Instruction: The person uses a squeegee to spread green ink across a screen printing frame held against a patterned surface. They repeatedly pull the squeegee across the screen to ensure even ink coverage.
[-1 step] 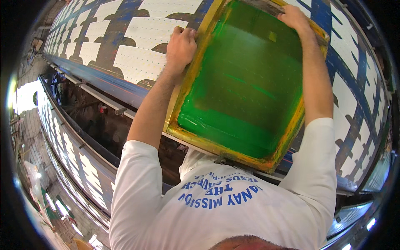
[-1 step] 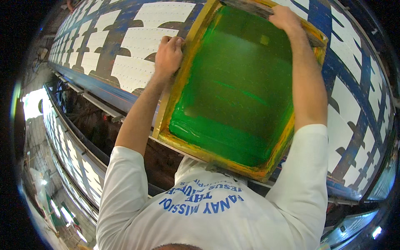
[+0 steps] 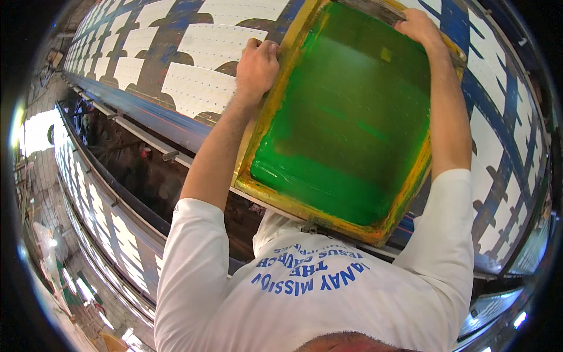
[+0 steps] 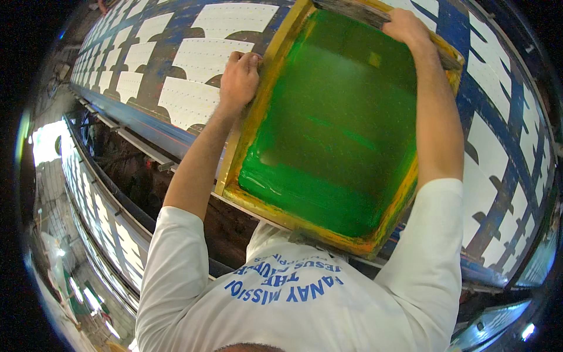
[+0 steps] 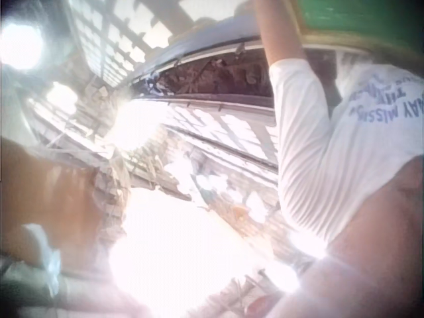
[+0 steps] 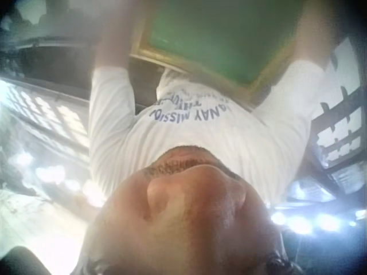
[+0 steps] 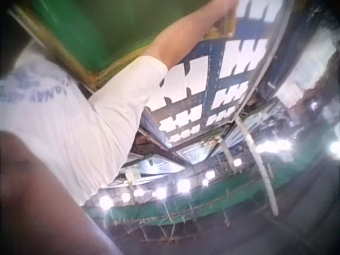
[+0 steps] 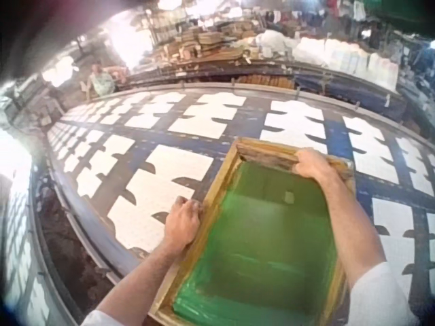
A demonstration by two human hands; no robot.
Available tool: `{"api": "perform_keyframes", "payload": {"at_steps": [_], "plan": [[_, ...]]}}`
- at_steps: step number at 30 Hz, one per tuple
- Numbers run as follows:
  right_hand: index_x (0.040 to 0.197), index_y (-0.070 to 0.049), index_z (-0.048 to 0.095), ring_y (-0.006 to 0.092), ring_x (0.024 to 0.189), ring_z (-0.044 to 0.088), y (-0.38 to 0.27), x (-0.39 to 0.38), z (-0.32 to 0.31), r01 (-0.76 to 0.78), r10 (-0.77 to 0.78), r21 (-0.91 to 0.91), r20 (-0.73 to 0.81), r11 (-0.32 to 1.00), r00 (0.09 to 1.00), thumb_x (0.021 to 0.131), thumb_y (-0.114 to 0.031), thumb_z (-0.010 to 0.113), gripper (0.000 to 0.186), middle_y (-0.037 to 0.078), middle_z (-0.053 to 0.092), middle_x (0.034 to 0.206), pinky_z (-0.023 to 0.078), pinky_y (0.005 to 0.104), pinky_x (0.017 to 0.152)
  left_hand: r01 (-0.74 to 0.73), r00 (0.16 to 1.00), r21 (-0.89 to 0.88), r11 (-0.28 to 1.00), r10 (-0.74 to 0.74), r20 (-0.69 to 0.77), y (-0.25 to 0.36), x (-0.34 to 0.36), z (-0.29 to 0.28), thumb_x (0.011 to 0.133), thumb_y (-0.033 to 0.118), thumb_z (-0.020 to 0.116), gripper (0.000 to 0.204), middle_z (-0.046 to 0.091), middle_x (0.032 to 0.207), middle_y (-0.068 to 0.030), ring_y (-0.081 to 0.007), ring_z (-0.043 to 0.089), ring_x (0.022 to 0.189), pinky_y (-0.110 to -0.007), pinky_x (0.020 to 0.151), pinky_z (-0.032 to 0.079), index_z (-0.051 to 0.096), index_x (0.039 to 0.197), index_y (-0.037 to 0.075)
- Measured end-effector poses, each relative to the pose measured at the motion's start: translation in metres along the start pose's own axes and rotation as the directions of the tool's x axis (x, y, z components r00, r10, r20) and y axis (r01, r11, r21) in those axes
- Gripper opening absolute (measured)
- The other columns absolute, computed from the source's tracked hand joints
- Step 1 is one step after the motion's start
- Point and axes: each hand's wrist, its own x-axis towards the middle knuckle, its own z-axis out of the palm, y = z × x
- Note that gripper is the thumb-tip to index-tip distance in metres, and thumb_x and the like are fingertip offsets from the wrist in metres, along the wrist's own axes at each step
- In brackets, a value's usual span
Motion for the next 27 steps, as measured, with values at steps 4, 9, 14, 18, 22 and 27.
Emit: {"api": "perform_keyframes", "payload": {"at_steps": [4, 9, 14, 18, 22, 27], "plan": [[0.125, -0.011, 0.078, 0.0391, 0.113, 0.074, 0.021, 0.021, -0.010, 0.083, -0.083, 0.006, -0.079, 0.996, 0.993, 0.088, -0.026, 0.069, 0.041, 0.023, 0.077, 0.118, 0.058, 0.0545, 0.098, 0.023, 1.000, 0.060, 0.998, -0.023, -0.017, 0.003, 0.002, 0.001, 0.110, 0.031, 0.053, 0.030, 0.065, 0.117, -0.0195, -0.0423, 0.066, 0.111, -0.053, 0.096, 0.055, 0.075, 0.117, 0.012], [0.099, 0.002, 0.081, 0.0434, 0.105, 0.075, 0.013, 0.031, 0.009, -0.044, 0.040, -0.017, -0.173, 0.999, 0.984, 0.081, -0.018, 0.065, 0.031, 0.027, 0.077, 0.104, 0.060, 0.0540, 0.091, -0.006, 1.000, 0.040, 0.999, 0.007, -0.013, 0.003, 0.012, 0.003, 0.111, 0.030, 0.051, 0.032, 0.066, 0.115, -0.0200, -0.0428, 0.066, 0.109, -0.052, 0.095, 0.055, 0.075, 0.116, 0.010], [0.101, 0.002, 0.081, 0.0445, 0.105, 0.075, -0.020, -0.018, 0.010, -0.031, 0.038, 0.074, -0.100, 0.997, 0.994, 0.078, -0.018, 0.067, 0.033, 0.029, 0.076, 0.107, 0.060, 0.0535, 0.091, -0.043, 0.999, 0.018, 0.999, 0.043, -0.011, -0.002, 0.013, 0.003, 0.111, 0.029, 0.050, 0.033, 0.067, 0.115, -0.0210, -0.0437, 0.065, 0.109, -0.053, 0.096, 0.053, 0.075, 0.116, 0.008], [0.124, -0.011, 0.078, 0.0385, 0.113, 0.074, -0.059, -0.098, 0.013, -0.023, 0.022, 0.096, 0.011, 0.995, 1.000, 0.091, -0.019, 0.063, 0.037, 0.020, 0.077, 0.120, 0.058, 0.0538, 0.101, -0.085, 0.996, -0.020, 0.996, 0.085, -0.005, -0.009, 0.017, 0.005, 0.111, 0.029, 0.049, 0.034, 0.067, 0.113, -0.0230, -0.0448, 0.065, 0.110, -0.054, 0.096, 0.053, 0.075, 0.116, 0.008], [0.123, -0.012, 0.079, 0.0375, 0.110, 0.075, -0.108, -0.195, 0.021, -0.080, 0.070, 0.116, 0.091, 0.990, 0.993, 0.092, -0.015, 0.065, 0.035, 0.019, 0.078, 0.118, 0.060, 0.0524, 0.099, -0.133, 0.991, -0.064, 0.989, 0.133, -0.012, -0.021, 0.021, 0.012, 0.110, 0.029, 0.048, 0.035, 0.068, 0.112, -0.0259, -0.0472, 0.065, 0.109, -0.056, 0.095, 0.053, 0.074, 0.115, 0.007], [0.121, -0.016, 0.080, 0.0391, 0.099, 0.076, -0.166, -0.296, 0.032, -0.174, 0.156, 0.236, 0.096, 0.956, 0.983, 0.089, -0.008, 0.065, 0.036, 0.016, 0.080, 0.105, 0.060, 0.0531, 0.091, -0.282, 0.959, -0.100, 0.954, 0.278, -0.053, -0.038, 0.031, 0.026, 0.109, 0.032, 0.050, 0.039, 0.070, 0.104, -0.0301, -0.0510, 0.066, 0.102, -0.059, 0.089, 0.054, 0.073, 0.113, 0.002]]}}
